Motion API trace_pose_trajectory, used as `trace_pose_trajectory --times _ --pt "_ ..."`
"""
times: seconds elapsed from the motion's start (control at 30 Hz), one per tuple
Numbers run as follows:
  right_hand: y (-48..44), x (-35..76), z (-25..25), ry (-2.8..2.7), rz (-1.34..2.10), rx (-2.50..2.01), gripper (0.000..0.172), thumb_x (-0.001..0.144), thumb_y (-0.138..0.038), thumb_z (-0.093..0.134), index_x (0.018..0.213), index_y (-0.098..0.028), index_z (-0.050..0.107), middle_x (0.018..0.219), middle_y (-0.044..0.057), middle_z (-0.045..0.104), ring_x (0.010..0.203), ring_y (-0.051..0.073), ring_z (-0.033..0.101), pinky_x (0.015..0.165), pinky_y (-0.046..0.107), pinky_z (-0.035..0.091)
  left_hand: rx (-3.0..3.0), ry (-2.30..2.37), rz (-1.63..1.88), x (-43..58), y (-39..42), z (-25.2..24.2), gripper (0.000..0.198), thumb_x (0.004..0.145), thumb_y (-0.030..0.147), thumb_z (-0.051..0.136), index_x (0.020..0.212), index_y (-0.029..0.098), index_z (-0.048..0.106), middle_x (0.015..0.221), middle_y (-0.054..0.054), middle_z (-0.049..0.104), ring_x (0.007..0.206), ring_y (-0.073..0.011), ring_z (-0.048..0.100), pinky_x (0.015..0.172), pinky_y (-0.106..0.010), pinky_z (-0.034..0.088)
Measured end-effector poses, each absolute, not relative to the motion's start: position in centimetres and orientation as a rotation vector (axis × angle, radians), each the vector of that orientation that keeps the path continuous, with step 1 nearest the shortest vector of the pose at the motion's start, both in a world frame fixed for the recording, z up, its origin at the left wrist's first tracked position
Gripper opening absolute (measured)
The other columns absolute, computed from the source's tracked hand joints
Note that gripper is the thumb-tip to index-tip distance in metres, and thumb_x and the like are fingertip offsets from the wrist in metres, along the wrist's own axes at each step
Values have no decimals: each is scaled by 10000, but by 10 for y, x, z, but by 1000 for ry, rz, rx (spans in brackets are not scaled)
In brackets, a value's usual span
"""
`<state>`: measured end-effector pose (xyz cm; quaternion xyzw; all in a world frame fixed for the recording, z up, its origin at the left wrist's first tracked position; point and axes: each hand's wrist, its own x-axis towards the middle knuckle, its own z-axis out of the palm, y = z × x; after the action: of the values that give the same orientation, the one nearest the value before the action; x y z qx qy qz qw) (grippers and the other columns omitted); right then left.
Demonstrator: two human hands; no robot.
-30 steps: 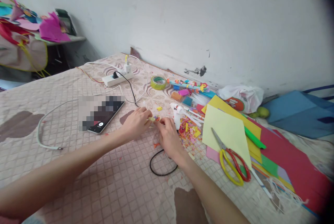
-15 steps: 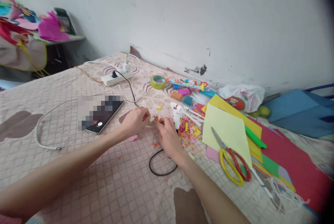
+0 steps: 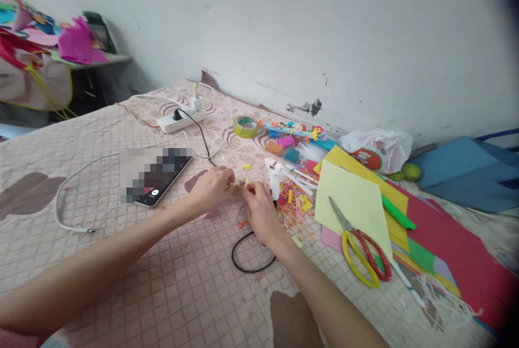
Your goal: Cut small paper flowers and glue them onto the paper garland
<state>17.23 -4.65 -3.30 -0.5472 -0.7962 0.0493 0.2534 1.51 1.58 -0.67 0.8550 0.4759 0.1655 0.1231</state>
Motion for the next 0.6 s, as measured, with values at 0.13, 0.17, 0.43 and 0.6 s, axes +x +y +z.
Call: trace_pose_trajectory --times 0.13,0.17,0.43,0.6 --pt "-47 172 -33 -2154 135 -1484 492 818 -14 388 1219 -266 520 951 74 484 918 236 426 822 394 397 2543 1386 478 18 13 -5 100 763 201 478 786 162 567 803 -63 612 783 -203 572 658 -286 416" --pt "-47 172 -34 -2148 138 -1478 492 821 -18 388 1225 -270 515 951 73 486 917 236 427 821 396 397 2554 1394 475 18 12 -4 100 765 191 473 789 162 565 807 -64 610 796 -204 571 670 -288 419" --pt "-48 172 -33 -2156 143 -1491 466 816 -24 405 1198 -258 533 956 76 486 917 240 427 818 392 397 2583 1476 418 20 13 -7 153 814 187 406 774 151 549 817 -79 577 780 -205 562 651 -292 427" --pt "-49 171 -30 -2180 141 -1505 464 803 -12 413 1184 -244 540 951 78 485 911 240 428 816 387 394 2607 1487 410 22 12 -6 161 829 209 404 802 144 548 851 -85 573 796 -210 568 655 -291 431"
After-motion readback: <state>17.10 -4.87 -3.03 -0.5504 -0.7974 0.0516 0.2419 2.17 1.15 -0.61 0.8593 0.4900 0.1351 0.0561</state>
